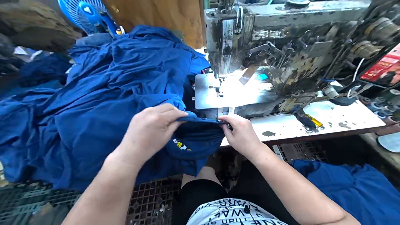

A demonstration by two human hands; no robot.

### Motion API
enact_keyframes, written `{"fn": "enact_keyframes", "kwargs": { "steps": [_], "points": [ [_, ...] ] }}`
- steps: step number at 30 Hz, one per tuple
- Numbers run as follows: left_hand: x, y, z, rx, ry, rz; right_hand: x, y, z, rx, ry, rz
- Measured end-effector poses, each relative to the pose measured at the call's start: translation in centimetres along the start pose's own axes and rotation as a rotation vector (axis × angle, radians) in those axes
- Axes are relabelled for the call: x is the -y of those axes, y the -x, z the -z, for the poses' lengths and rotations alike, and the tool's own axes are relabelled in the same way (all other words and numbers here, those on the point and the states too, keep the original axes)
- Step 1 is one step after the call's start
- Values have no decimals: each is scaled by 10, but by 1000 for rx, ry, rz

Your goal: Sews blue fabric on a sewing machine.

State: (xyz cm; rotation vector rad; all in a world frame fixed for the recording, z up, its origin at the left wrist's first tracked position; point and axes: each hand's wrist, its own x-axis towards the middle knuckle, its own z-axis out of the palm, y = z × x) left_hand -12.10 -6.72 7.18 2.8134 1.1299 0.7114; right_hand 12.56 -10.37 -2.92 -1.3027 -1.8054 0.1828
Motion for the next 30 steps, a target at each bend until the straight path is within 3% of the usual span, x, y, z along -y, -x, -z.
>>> {"fn": "enact_keyframes", "kwargs": {
  "steps": [2,4,5,7,9,12,14,16,19,21,23,26,30],
  "points": [
    [23,0,-10,-190,308,3,11,-9,3,47,-203,18],
    [14,-12,-20,-322,796,77,27,-14,3,132,-427,75],
    [4,-21,-23,-391,917,104,35,-15,3,138,-508,126],
    [-6,-44,-24,-530,748,-8,45,-16,3,86,-636,194],
    [2,-71,-22,-607,257,-237,43,-11,1,16,-687,135],
    [21,-105,-51,-378,-86,-323,20,1,-5,16,-621,-48],
    [28,-114,-84,-135,-83,-197,5,18,-3,92,-557,-153],
    [22,-114,-93,54,-20,33,-5,35,2,142,-572,-267],
    [13,-121,-86,169,25,319,-12,45,16,103,-689,-340],
    [15,-134,-89,213,25,374,-14,40,21,79,-722,-331],
    [26,-149,-100,147,20,270,-20,27,21,37,-685,-311],
    [65,-176,-142,-108,-4,-65,-29,9,12,-18,-625,-285],
    [90,-199,-164,-70,17,-208,-29,5,3,-57,-570,-264]
  ]
}}
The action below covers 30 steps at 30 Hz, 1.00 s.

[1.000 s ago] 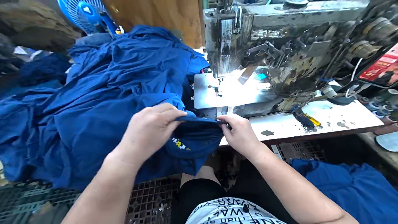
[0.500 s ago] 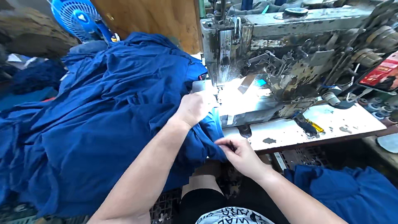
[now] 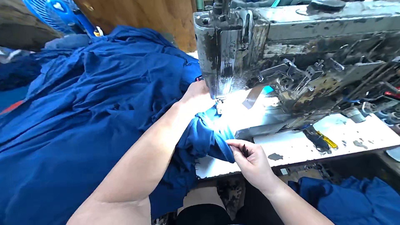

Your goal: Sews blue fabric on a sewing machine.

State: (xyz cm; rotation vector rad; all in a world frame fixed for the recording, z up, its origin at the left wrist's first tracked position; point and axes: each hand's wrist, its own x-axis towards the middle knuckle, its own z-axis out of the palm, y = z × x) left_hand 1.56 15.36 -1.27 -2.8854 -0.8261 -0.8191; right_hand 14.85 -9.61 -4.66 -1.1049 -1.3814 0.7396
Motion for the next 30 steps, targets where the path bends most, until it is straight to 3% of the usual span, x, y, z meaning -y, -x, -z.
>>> {"fn": "enact_keyframes", "kwargs": {
  "steps": [4,6,12,17,20,22,24,26,30],
  "points": [
    [-11,1,18,5,2,-55,2,0,-6,-9,0,-1],
    [-34,-2,44,133,37,30,4,-1,-9,-12,1,-4],
    [-37,-7,47,220,24,104,5,0,-8,-20,9,-19],
    [21,-20,-7,57,47,-47,-3,-16,-12,-38,28,-51],
    [29,-31,-5,111,48,-14,-5,-26,-14,-62,19,-58],
    [26,-26,4,55,-2,-8,-2,-27,-14,-68,12,-78],
    [0,-6,36,105,-59,30,-1,-25,-13,-54,10,-100],
    [-46,27,86,286,-41,63,2,-25,-9,-20,-15,-134],
    [-91,105,121,382,22,35,8,-23,0,101,-46,-243]
  ]
}}
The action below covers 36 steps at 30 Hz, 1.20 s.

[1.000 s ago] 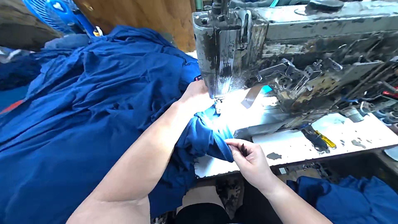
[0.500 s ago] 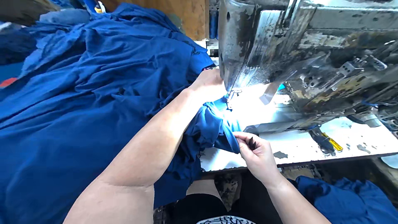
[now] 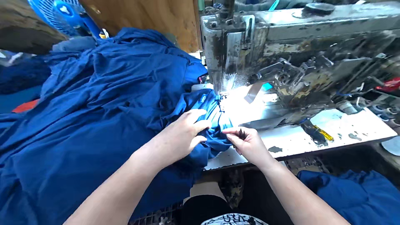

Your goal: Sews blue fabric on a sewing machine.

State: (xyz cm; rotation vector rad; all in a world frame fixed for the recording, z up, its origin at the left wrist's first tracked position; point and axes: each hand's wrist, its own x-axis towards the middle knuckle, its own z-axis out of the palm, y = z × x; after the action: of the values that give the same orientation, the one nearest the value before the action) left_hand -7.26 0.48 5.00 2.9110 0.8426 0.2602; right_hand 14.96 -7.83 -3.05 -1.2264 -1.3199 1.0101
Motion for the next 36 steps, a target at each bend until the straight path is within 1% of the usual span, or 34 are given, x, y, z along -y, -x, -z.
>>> {"fn": "enact_keyframes", "kwargs": {
  "steps": [1,2,3,4,6,8,9,10,12,14,15,18,21,24,29,30,31,32,33,34,35,36],
  "points": [
    [-14,9,10,0,55,57,2,2,2,45,23,-2],
    [-23,15,15,-53,68,60,5,4,3,93,75,33],
    [-29,21,17,-108,96,28,7,7,4,134,165,113],
    [-32,27,17,-166,144,-29,10,10,4,151,280,221],
    [-37,34,14,-286,295,-145,16,17,3,117,466,417],
    [-40,28,5,-372,386,-281,25,24,3,61,552,515],
    [-42,22,-3,-383,341,-310,29,27,6,52,564,566],
    [-42,15,-13,-360,238,-315,31,30,10,54,555,614],
    [-31,4,-36,-259,-34,-323,30,36,22,61,522,672],
    [-11,6,-50,-256,-171,-322,18,47,36,60,540,663],
    [-6,10,-50,-273,-213,-329,10,53,40,57,568,652],
    [-12,20,-37,-268,-289,-338,-8,65,38,21,554,647],
    [-14,20,-30,-286,-308,-321,-11,64,29,-11,515,642],
    [-6,8,-19,-288,-335,-316,-14,49,22,-54,506,622],
    [18,-20,-4,-243,-338,-262,-15,4,12,-90,467,602],
    [15,-22,5,-184,-349,-212,-13,-3,11,-100,468,597],
    [0,-25,23,-30,-369,-98,-11,-9,10,-110,471,587],
    [-24,-29,47,200,-391,62,-8,-13,10,-110,471,569],
    [-32,-30,57,300,-413,125,-4,-16,10,-102,468,543],
    [-20,-21,51,210,-414,90,0,-19,10,-79,463,495],
    [-8,-11,41,70,-388,53,6,-20,12,-36,458,430],
    [-5,-4,37,-37,-366,28,13,-21,14,23,450,358]
  ]
}}
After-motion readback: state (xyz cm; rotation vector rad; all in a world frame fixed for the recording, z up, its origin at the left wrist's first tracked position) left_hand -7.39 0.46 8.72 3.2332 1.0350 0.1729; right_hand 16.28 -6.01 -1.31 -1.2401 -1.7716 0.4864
